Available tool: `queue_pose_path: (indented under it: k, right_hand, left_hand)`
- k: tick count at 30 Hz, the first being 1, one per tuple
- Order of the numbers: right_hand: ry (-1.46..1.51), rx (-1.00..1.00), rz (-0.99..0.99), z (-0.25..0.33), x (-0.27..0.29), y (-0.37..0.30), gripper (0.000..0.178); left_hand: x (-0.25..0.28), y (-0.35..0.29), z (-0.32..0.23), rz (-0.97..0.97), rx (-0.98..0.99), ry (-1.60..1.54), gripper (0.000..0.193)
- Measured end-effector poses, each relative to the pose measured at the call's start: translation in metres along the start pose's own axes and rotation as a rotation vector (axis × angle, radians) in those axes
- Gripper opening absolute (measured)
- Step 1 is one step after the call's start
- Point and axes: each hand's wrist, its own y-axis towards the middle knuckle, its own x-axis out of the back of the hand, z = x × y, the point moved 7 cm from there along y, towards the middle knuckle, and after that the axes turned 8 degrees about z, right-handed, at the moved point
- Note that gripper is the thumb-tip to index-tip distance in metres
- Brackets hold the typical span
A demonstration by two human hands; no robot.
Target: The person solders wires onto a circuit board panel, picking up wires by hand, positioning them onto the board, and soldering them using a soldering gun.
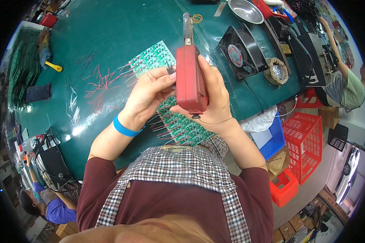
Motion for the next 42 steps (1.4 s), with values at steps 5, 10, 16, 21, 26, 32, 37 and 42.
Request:
queue_pose_path:
  k: [5,10,16,21,26,32,37,42]
  right_hand:
    - [-0.138,-0.022,0.057,0.001,0.0,0.0,0.1]
    - [-0.127,-0.039,0.07,-0.007,-0.003,-0.007,0.098]
    - [-0.123,-0.084,0.045,-0.009,0.001,-0.003,0.097]
    - [-0.097,-0.097,0.048,-0.012,0.001,-0.004,0.097]
    - [0.545,-0.326,0.004,-0.025,0.005,-0.009,0.094]
    - [0.589,-0.382,0.058,-0.032,0.004,-0.002,0.087]
    - [0.524,-0.293,0.082,-0.031,0.002,0.001,0.078]
    - [0.513,-0.217,0.102,-0.025,0.003,0.0,0.078]
  left_hand:
    - [0.001,-0.002,0.007,0.001,0.029,-0.08,0.027]
    - [0.0,-0.003,0.01,0.003,0.035,-0.095,0.025]
    - [-0.004,-0.007,0.021,0.06,0.073,-0.125,0.022]
    - [-0.008,-0.009,0.019,0.057,0.046,-0.018,0.019]
    - [-0.008,-0.009,0.011,0.05,0.081,0.185,0.017]
    - [-0.02,-0.007,0.019,0.182,0.24,0.431,0.016]
    - [-0.02,-0.006,0.023,0.252,0.251,0.432,0.017]
    - [-0.02,-0.01,0.024,0.28,0.306,0.374,0.018]
